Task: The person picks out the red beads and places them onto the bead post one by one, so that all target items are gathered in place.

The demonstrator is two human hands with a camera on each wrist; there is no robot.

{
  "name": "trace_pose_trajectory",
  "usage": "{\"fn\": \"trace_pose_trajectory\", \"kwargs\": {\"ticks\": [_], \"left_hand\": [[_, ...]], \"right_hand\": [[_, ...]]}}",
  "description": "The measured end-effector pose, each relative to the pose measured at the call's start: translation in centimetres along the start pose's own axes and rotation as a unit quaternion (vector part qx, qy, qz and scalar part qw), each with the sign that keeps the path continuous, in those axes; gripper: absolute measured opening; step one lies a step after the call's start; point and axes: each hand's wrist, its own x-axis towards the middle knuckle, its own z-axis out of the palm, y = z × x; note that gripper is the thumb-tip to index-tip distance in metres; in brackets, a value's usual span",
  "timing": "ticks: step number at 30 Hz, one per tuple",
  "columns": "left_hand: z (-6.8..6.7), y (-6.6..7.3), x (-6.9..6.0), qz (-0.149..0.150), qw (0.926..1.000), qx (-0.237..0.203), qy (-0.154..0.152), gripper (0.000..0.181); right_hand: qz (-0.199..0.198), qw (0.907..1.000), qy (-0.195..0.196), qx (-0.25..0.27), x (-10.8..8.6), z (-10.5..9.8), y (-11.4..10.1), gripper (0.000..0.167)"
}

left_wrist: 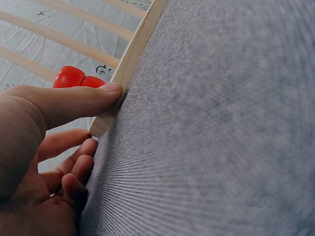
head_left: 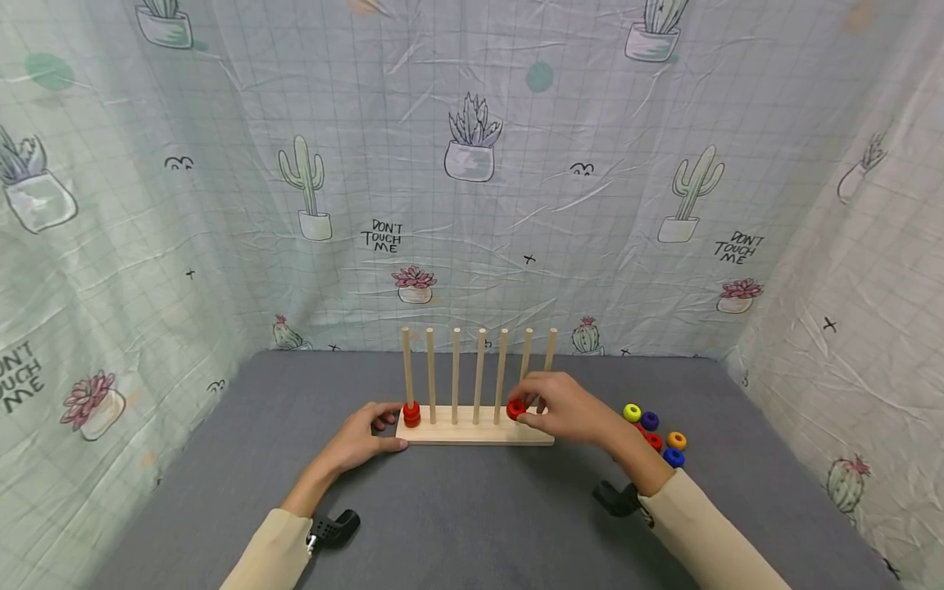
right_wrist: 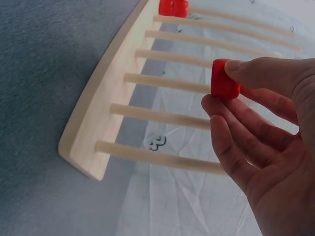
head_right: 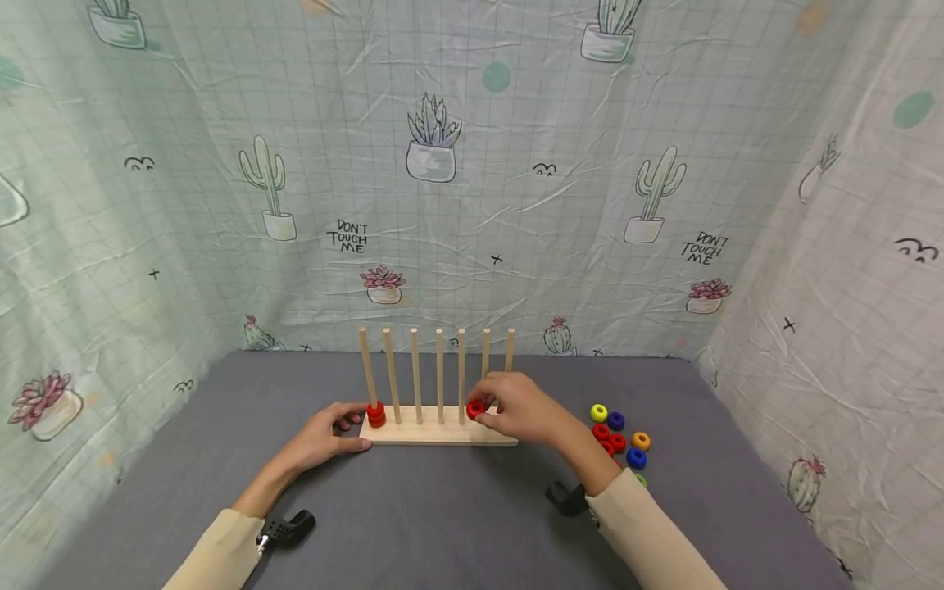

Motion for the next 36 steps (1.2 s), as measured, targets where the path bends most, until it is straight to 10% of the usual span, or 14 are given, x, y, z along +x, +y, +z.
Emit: {"fn": "trace_pose_trajectory", "kwargs": {"ticks": [36], "left_hand": [[0.1,0.2,0.0,-0.008,0.9999,-0.005,0.003,0.068]], "right_hand": [[-0.024,0.9996,-0.008,0.010,2.6,-0.1,-1.8,0.019]]}}
